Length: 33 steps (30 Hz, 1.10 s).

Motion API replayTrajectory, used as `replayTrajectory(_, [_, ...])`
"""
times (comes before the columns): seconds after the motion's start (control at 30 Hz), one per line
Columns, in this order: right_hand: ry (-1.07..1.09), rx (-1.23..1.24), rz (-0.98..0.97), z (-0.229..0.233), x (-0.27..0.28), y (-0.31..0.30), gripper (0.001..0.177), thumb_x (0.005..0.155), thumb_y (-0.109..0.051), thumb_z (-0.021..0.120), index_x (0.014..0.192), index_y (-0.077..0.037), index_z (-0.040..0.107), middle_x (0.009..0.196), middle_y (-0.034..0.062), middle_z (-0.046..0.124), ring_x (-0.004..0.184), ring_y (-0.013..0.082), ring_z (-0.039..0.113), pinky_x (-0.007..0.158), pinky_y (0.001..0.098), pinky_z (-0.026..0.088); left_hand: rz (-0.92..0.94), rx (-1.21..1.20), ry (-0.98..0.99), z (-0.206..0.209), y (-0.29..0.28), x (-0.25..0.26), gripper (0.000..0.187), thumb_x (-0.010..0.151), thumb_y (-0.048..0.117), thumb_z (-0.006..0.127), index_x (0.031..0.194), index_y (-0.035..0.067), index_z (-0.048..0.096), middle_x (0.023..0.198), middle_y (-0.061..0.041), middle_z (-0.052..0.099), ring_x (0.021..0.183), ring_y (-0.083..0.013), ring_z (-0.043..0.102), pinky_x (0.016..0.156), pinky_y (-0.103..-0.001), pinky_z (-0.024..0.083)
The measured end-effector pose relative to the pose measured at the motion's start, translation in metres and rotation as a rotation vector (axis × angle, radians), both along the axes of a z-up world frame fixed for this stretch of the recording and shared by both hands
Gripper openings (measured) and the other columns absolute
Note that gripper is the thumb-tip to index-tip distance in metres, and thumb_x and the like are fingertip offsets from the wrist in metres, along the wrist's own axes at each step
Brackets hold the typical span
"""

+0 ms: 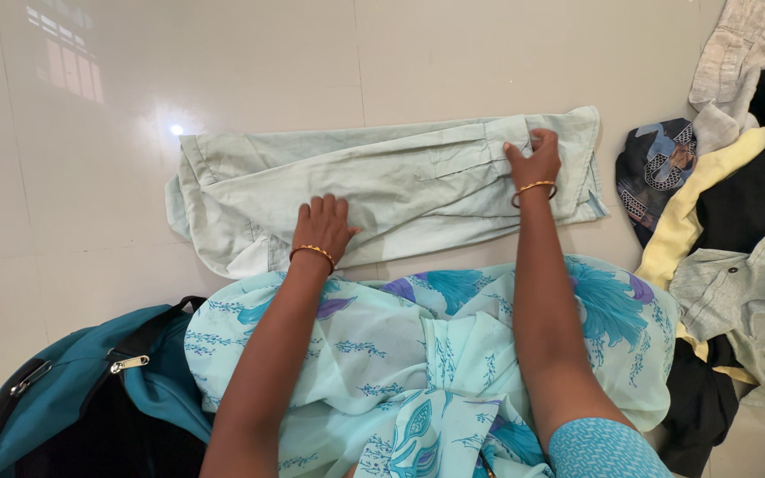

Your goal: The person buttons a light green shirt and then folds it into a smaller rectangular shape by hand while sitting on the floor.

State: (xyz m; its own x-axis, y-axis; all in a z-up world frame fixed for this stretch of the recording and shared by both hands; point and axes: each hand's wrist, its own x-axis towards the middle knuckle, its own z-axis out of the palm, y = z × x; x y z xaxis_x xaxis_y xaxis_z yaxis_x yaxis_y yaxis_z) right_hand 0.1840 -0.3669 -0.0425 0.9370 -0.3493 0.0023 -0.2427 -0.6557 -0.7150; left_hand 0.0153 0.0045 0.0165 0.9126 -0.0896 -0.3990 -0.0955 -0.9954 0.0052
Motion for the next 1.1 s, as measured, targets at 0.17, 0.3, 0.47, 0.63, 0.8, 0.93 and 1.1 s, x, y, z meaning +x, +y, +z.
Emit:
replayTrajectory(0.17, [-0.251,-0.402,0.276,-0.003,-0.021,0.062,0.087,0.089,-0.023,0.085,0.157,-0.001,0.037,0.162,0.0194,0.036,0.153,0.0374,0.03,0.127,0.0525,0.023,0.117,-0.037,-0.036,0.007,-0.001,0.011,0.124,0.08,0.081,0.057,0.16,0.0,0.009,0.167,-0.022,0.002,0.154,-0.0393,0.0,0.122,-0.055,0.013])
replayTrajectory(0.3, [-0.166,-0.359,0.727,-0.012,-0.073,0.153,0.086,0.098,-0.039,0.064,0.163,-0.002,0.021,0.17,0.0207,0.023,0.159,0.0365,0.018,0.128,0.0516,0.012,0.168,-0.002,0.116,0.005,0.001,0.015,0.142,0.068,0.088,0.063,0.163,0.005,-0.003,0.171,-0.017,-0.009,0.156,-0.0372,-0.012,0.122,-0.065,0.004])
replayTrajectory(0.47, [0.031,-0.521,0.985,-0.002,-0.11,0.195,0.09,0.098,-0.054,0.051,0.161,-0.003,0.013,0.17,0.018,0.012,0.157,0.0343,0.006,0.124,0.0533,0.006,0.193,0.02,0.168,-0.005,0.002,0.016,0.151,0.058,0.089,0.068,0.164,0.011,-0.007,0.172,-0.011,-0.014,0.157,-0.0354,-0.014,0.117,-0.073,0.005])
replayTrajectory(0.63, [0.067,-0.629,0.895,0.0,-0.089,0.167,0.088,0.101,-0.056,0.045,0.162,-0.003,0.011,0.17,0.0164,0.012,0.157,0.0322,0.005,0.124,0.0534,0.004,0.219,0.03,0.229,-0.002,-0.001,0.019,0.154,0.057,0.09,0.069,0.164,0.012,-0.01,0.171,-0.011,-0.017,0.156,-0.0347,-0.017,0.116,-0.075,0.003])
replayTrajectory(0.8, [0.136,-0.573,0.653,-0.004,-0.069,0.137,0.08,0.104,-0.051,0.041,0.162,-0.001,0.018,0.169,0.0182,0.016,0.158,0.0334,0.007,0.126,0.0523,0.004,0.229,0.018,0.242,0.0,-0.001,0.02,0.154,0.057,0.09,0.069,0.163,0.013,-0.012,0.171,-0.011,-0.019,0.156,-0.0344,-0.019,0.115,-0.075,0.0])
replayTrajectory(0.93, [0.109,-0.559,0.514,-0.012,-0.057,0.112,0.076,0.108,-0.049,0.038,0.16,0.004,0.024,0.169,0.0215,0.017,0.158,0.0362,0.006,0.127,0.0511,0.003,0.238,0.012,0.24,-0.001,-0.001,0.019,0.155,0.055,0.089,0.07,0.163,0.014,-0.012,0.171,-0.011,-0.02,0.156,-0.0339,-0.019,0.115,-0.075,0.0])
replayTrajectory(1.1, [0.172,-0.659,0.443,-0.012,-0.053,0.106,0.076,0.107,-0.052,0.031,0.158,0.004,0.026,0.169,0.0183,0.018,0.158,0.0316,0.005,0.125,0.0547,-0.001,0.234,0.01,0.259,-0.001,0.0,0.021,0.155,0.055,0.09,0.069,0.163,0.014,-0.013,0.171,-0.009,-0.02,0.156,-0.0337,-0.02,0.115,-0.076,-0.001])
